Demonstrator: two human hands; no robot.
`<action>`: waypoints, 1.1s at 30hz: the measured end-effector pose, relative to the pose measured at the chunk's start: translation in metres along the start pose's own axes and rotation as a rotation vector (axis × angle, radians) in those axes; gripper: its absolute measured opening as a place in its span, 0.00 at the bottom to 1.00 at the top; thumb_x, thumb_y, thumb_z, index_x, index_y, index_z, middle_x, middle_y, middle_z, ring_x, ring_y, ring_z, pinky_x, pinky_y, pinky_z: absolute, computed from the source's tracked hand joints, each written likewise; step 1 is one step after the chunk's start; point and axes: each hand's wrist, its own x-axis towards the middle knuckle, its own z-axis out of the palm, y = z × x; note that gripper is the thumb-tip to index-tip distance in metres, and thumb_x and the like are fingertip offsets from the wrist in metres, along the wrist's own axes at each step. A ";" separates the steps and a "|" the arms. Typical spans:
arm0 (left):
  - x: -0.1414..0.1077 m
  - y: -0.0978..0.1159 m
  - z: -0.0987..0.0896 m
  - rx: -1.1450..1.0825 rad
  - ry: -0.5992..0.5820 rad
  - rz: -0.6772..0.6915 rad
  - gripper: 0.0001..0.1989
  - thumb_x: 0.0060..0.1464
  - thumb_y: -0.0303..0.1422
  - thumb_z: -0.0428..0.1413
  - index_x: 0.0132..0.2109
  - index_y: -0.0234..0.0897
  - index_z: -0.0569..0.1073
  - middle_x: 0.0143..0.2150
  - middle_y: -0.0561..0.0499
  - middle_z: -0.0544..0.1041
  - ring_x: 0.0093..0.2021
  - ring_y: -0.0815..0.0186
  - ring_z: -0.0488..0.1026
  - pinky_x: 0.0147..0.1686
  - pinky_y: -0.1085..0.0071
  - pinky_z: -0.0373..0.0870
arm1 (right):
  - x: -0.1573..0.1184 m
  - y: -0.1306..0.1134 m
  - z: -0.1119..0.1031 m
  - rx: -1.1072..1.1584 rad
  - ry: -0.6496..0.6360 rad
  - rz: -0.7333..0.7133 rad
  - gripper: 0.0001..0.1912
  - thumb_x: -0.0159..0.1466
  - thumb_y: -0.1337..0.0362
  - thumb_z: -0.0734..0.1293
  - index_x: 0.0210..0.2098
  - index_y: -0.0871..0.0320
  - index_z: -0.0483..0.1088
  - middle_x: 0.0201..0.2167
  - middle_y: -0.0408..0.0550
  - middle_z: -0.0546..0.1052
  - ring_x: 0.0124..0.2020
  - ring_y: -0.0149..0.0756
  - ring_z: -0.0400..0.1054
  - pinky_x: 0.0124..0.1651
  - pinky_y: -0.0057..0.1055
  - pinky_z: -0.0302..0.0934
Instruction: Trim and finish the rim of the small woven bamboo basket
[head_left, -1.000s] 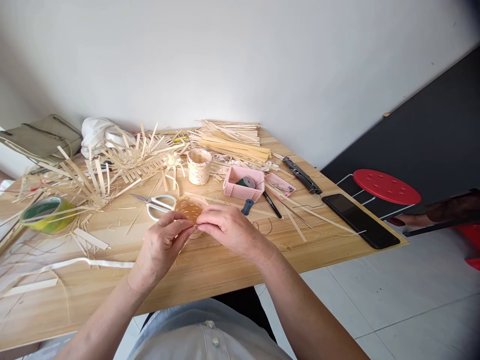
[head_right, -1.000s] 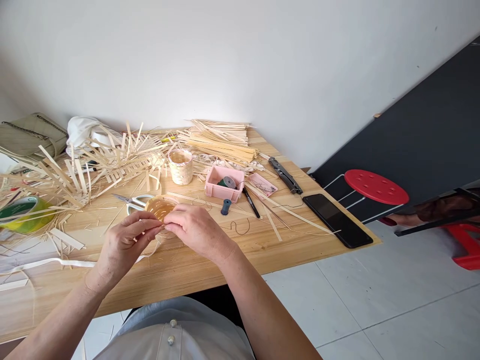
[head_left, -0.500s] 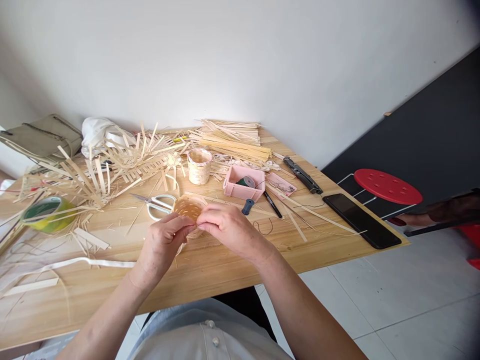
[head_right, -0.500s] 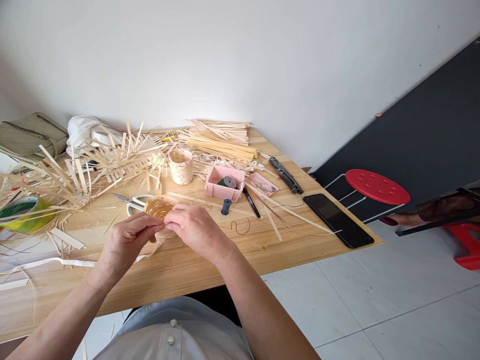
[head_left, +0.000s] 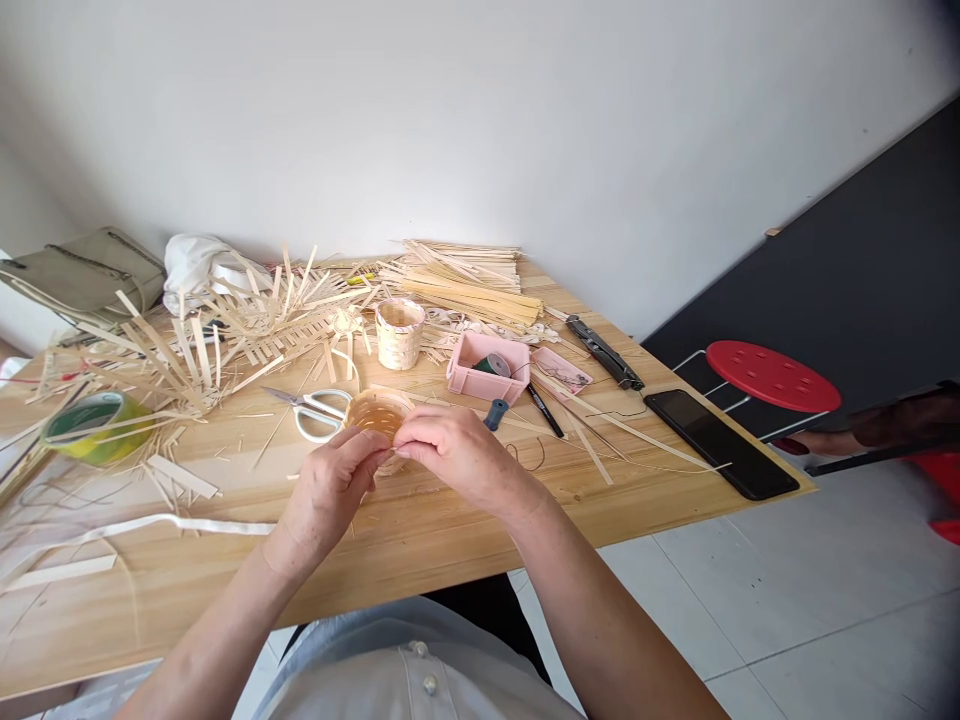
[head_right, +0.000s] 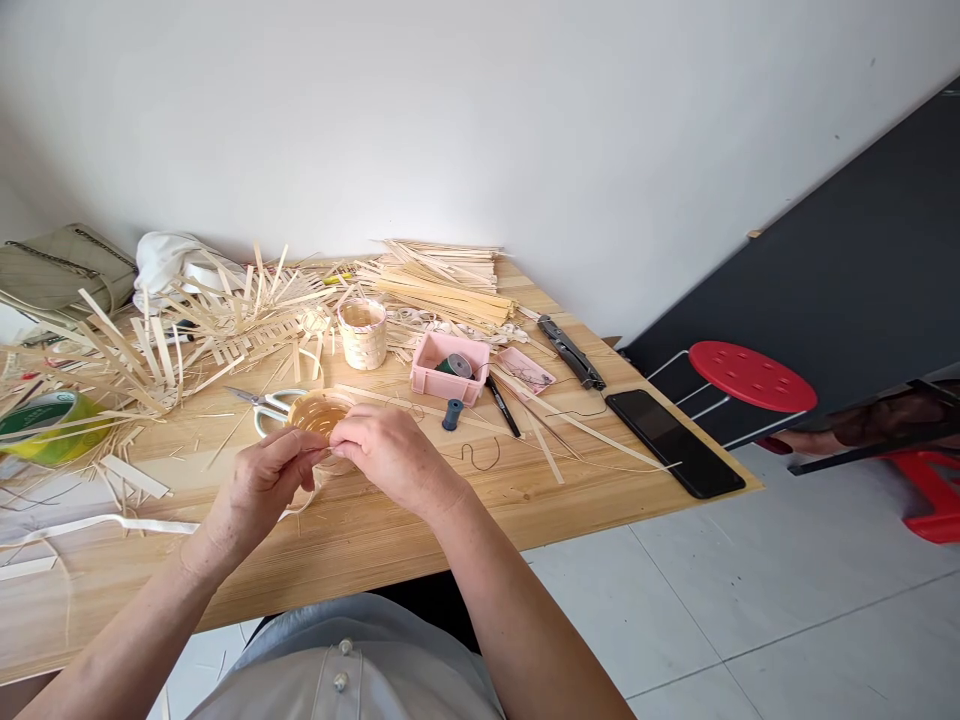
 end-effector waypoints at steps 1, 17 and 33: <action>0.000 -0.001 0.000 -0.012 0.003 0.007 0.08 0.58 0.28 0.49 0.34 0.37 0.72 0.23 0.57 0.67 0.18 0.76 0.66 0.20 0.80 0.62 | -0.001 -0.001 -0.001 0.017 -0.002 0.019 0.06 0.58 0.75 0.67 0.26 0.61 0.72 0.26 0.44 0.75 0.30 0.30 0.68 0.34 0.25 0.59; -0.001 -0.003 -0.001 -0.052 0.006 -0.027 0.04 0.56 0.30 0.52 0.37 0.37 0.72 0.18 0.58 0.68 0.17 0.74 0.66 0.18 0.80 0.61 | -0.005 0.000 0.004 -0.007 0.085 -0.079 0.08 0.62 0.75 0.63 0.30 0.61 0.72 0.31 0.47 0.72 0.33 0.31 0.67 0.36 0.26 0.62; -0.006 -0.002 0.006 -0.022 0.132 0.036 0.07 0.57 0.26 0.50 0.36 0.37 0.72 0.28 0.54 0.72 0.20 0.76 0.65 0.22 0.80 0.64 | -0.004 -0.002 0.005 -0.032 0.037 0.036 0.06 0.61 0.74 0.65 0.28 0.60 0.71 0.32 0.46 0.71 0.35 0.31 0.66 0.39 0.27 0.61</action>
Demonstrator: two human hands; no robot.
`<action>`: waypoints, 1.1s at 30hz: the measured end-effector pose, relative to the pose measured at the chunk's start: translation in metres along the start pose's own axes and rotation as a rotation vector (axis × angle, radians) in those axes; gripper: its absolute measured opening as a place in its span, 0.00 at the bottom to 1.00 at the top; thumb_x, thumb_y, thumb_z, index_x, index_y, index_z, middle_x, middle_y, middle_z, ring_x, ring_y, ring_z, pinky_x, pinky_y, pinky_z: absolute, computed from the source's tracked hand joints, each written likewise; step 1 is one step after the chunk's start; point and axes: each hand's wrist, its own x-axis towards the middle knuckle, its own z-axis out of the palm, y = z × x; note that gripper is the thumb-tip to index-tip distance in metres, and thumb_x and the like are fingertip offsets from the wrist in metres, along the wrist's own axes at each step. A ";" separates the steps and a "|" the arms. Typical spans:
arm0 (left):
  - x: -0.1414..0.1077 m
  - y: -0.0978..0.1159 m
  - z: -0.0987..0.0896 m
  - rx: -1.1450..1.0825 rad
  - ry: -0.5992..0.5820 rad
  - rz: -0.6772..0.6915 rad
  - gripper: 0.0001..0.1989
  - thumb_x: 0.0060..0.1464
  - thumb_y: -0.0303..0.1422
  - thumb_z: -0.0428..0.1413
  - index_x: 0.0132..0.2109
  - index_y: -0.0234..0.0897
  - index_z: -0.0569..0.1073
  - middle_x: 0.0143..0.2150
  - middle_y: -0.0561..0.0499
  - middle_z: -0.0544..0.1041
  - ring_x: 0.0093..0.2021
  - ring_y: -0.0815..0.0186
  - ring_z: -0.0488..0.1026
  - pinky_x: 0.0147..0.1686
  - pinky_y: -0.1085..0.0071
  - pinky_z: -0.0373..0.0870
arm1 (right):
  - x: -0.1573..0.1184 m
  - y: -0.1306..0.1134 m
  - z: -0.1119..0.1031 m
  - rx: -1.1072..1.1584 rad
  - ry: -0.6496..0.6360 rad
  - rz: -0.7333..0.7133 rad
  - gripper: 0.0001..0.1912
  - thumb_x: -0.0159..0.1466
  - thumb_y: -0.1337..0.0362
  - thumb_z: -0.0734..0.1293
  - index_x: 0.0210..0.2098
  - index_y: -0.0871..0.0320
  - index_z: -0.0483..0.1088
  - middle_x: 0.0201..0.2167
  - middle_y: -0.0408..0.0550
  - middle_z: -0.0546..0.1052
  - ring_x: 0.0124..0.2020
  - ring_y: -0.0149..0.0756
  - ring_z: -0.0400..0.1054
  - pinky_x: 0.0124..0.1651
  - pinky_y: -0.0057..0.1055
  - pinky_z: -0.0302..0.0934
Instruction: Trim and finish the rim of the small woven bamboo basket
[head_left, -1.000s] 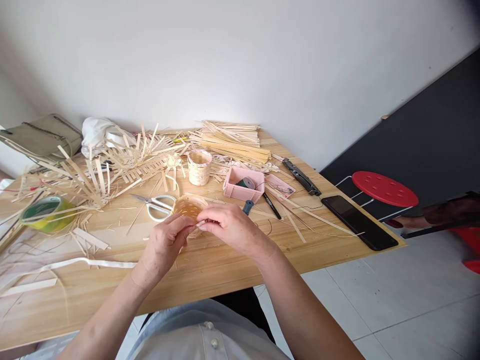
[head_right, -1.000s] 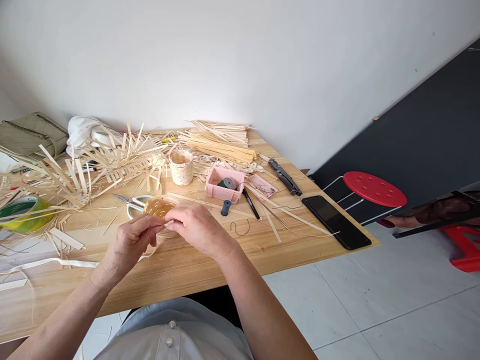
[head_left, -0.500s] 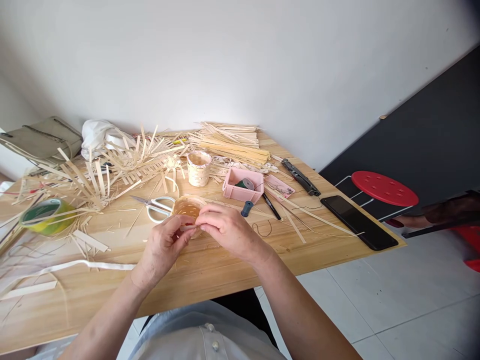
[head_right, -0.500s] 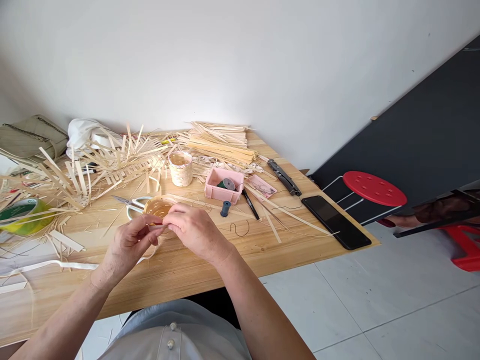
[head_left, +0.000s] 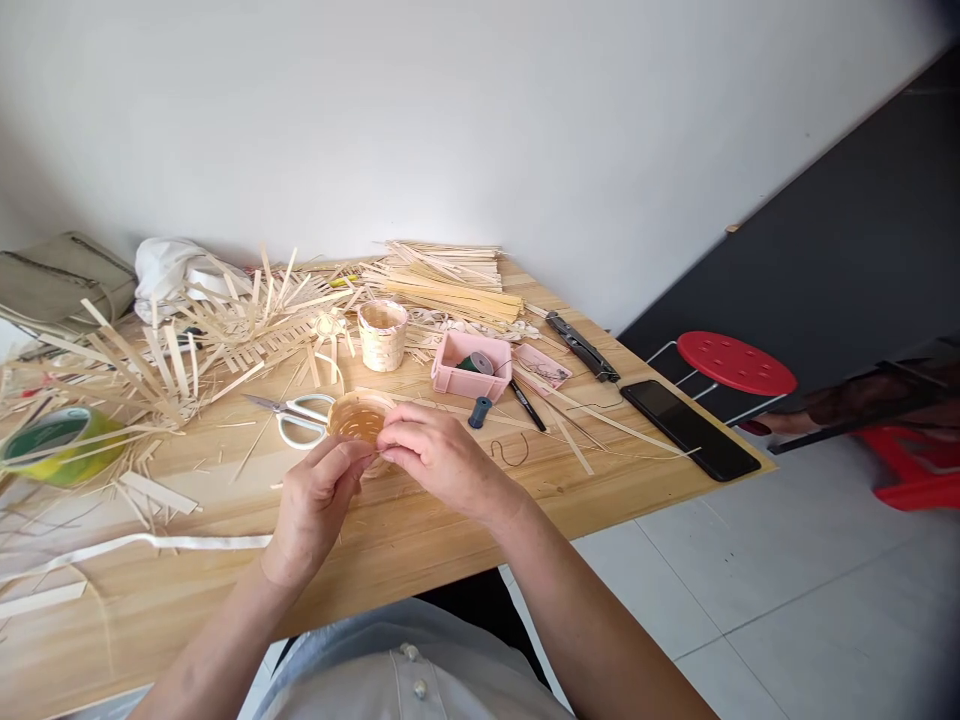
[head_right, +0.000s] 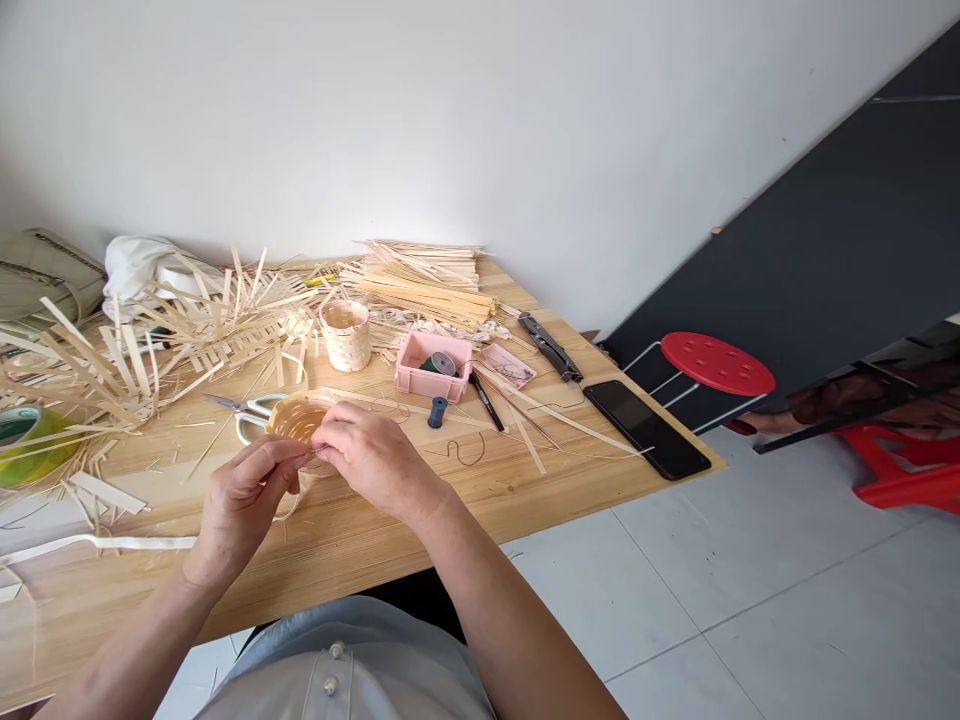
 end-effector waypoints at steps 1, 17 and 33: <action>-0.001 -0.001 0.000 -0.001 0.005 0.010 0.06 0.57 0.25 0.50 0.36 0.37 0.72 0.28 0.54 0.72 0.20 0.76 0.65 0.22 0.80 0.64 | 0.000 0.000 0.000 -0.005 -0.002 -0.001 0.06 0.61 0.73 0.65 0.29 0.60 0.71 0.33 0.46 0.71 0.35 0.31 0.66 0.39 0.26 0.61; 0.004 0.000 -0.003 0.031 -0.035 0.014 0.05 0.55 0.25 0.53 0.33 0.36 0.72 0.27 0.54 0.72 0.21 0.75 0.67 0.22 0.81 0.65 | -0.002 0.006 0.001 0.018 0.052 -0.114 0.06 0.62 0.73 0.64 0.31 0.62 0.72 0.32 0.48 0.73 0.33 0.31 0.68 0.37 0.25 0.62; 0.002 -0.014 -0.005 -0.112 -0.110 -0.080 0.06 0.56 0.30 0.52 0.36 0.39 0.74 0.34 0.53 0.72 0.19 0.77 0.67 0.21 0.79 0.67 | -0.007 -0.003 -0.011 -0.063 0.084 -0.037 0.04 0.62 0.70 0.64 0.36 0.61 0.71 0.37 0.47 0.73 0.38 0.29 0.67 0.39 0.24 0.61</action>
